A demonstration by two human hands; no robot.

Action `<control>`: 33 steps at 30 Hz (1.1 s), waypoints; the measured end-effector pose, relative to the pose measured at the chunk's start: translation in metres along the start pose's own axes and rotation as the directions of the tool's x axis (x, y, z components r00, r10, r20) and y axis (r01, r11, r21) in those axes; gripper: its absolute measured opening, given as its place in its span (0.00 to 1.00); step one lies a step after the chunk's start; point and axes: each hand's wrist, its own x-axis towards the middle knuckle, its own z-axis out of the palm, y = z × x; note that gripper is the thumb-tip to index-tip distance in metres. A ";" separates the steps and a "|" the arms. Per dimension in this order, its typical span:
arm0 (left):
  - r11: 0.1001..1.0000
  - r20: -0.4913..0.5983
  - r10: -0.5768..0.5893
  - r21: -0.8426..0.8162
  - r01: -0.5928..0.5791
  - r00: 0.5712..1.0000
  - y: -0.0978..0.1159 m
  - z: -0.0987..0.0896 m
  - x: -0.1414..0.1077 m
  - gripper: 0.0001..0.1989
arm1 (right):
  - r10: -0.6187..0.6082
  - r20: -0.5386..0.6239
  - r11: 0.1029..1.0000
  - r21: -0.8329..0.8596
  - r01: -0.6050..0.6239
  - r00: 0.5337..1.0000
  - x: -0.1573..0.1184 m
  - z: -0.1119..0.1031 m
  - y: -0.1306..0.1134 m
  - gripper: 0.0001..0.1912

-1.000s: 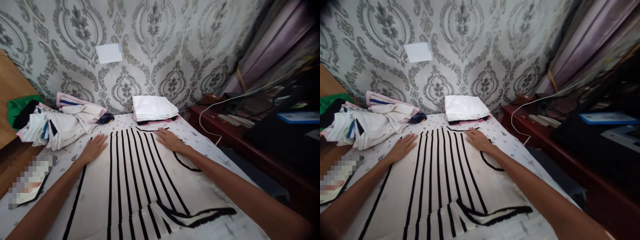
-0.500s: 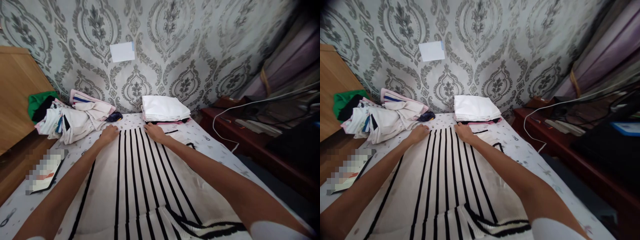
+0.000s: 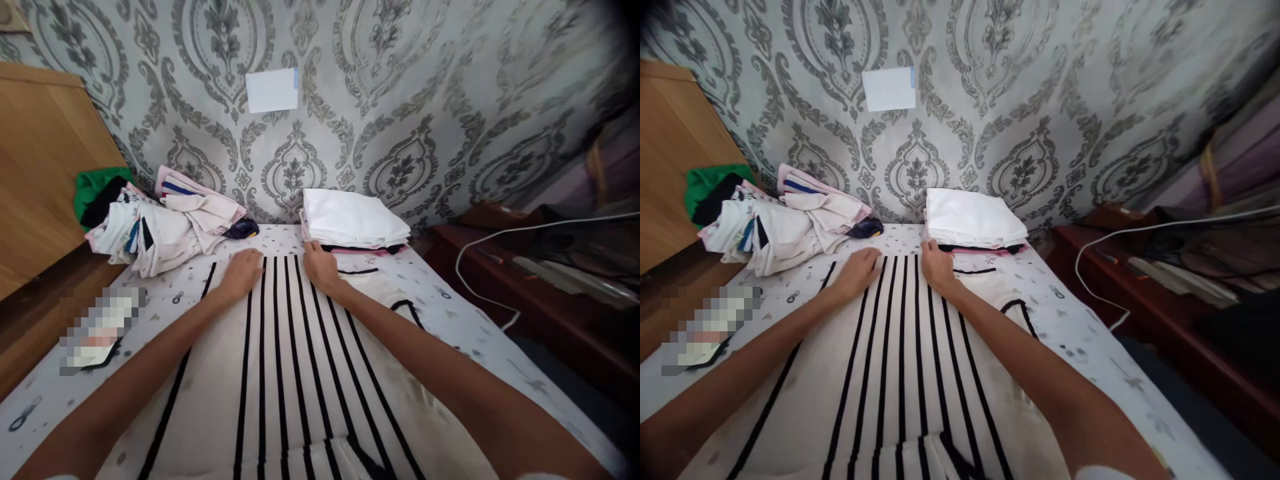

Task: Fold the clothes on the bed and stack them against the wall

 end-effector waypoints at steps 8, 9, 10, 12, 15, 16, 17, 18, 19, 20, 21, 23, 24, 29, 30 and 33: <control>0.999 0.219 -0.040 -0.026 0.047 0.975 -0.010 0.006 -0.024 0.29 | -0.488 -0.093 0.833 0.249 0.494 0.868 -0.019 0.039 0.017 0.23; 0.996 0.217 -0.086 -0.002 0.089 0.972 -0.025 0.003 -0.026 0.29 | -0.478 -0.091 0.836 0.257 0.485 0.873 -0.018 0.040 0.024 0.23; 0.992 0.212 -0.126 0.019 0.125 0.969 -0.040 0.000 -0.029 0.29 | -0.468 -0.090 0.839 0.265 0.474 0.879 -0.018 0.039 0.029 0.22; 0.980 0.192 -0.192 0.098 0.176 0.962 -0.063 -0.002 -0.033 0.29 | -0.441 -0.091 0.851 0.274 0.448 0.893 -0.022 0.034 0.036 0.22; 0.973 0.148 -0.199 0.145 0.178 0.969 -0.077 0.001 -0.038 0.30 | -0.414 -0.085 0.868 0.261 0.421 0.906 -0.040 0.024 0.044 0.21; 0.972 0.132 -0.196 0.155 0.175 0.972 -0.078 0.002 -0.040 0.30 | -0.413 -0.077 0.871 0.256 0.419 0.907 -0.047 0.020 0.049 0.21; 0.971 0.115 -0.194 0.164 0.174 0.974 -0.077 0.002 -0.041 0.30 | -0.407 -0.066 0.877 0.251 0.410 0.911 -0.056 0.015 0.056 0.21; 0.970 0.099 -0.195 0.170 0.177 0.976 -0.075 0.002 -0.042 0.30 | -0.382 -0.049 0.891 0.245 0.382 0.923 -0.064 0.011 0.067 0.21; 0.968 0.087 -0.197 0.173 0.180 0.977 -0.072 0.001 -0.042 0.29 | -0.332 -0.031 0.914 0.237 0.330 0.943 -0.072 0.005 0.080 0.21; 0.968 0.081 -0.198 0.176 0.182 0.977 -0.070 -0.001 -0.043 0.29 | -0.263 -0.017 0.939 0.226 0.260 0.965 -0.079 0.000 0.096 0.21; 0.966 0.080 -0.201 0.179 0.184 0.976 -0.067 -0.004 -0.043 0.29 | -0.170 -0.004 0.963 0.213 0.167 0.985 -0.085 -0.006 0.114 0.21; 0.962 0.093 -0.211 0.195 0.190 0.973 -0.061 -0.012 -0.044 0.28 | -0.016 -0.019 0.980 0.197 0.020 1.000 -0.095 -0.017 0.149 0.23; 0.960 0.101 -0.217 0.206 0.193 0.971 -0.058 -0.016 -0.044 0.28 | 0.045 -0.028 0.980 0.195 -0.039 0.999 -0.098 -0.022 0.163 0.23; 0.969 0.101 -0.174 0.196 0.152 0.980 -0.025 -0.031 -0.055 0.27 | 0.216 -0.080 0.957 0.216 -0.195 0.973 -0.128 -0.036 0.177 0.27; 0.982 0.119 -0.126 0.156 0.107 0.985 -0.014 -0.031 -0.060 0.28 | 0.200 -0.088 0.957 0.230 -0.176 0.976 -0.139 -0.038 0.168 0.25; 0.998 0.231 0.051 -0.037 -0.044 0.972 0.030 -0.030 -0.086 0.30 | -0.019 -0.060 0.945 0.326 0.038 0.998 -0.182 -0.053 0.128 0.20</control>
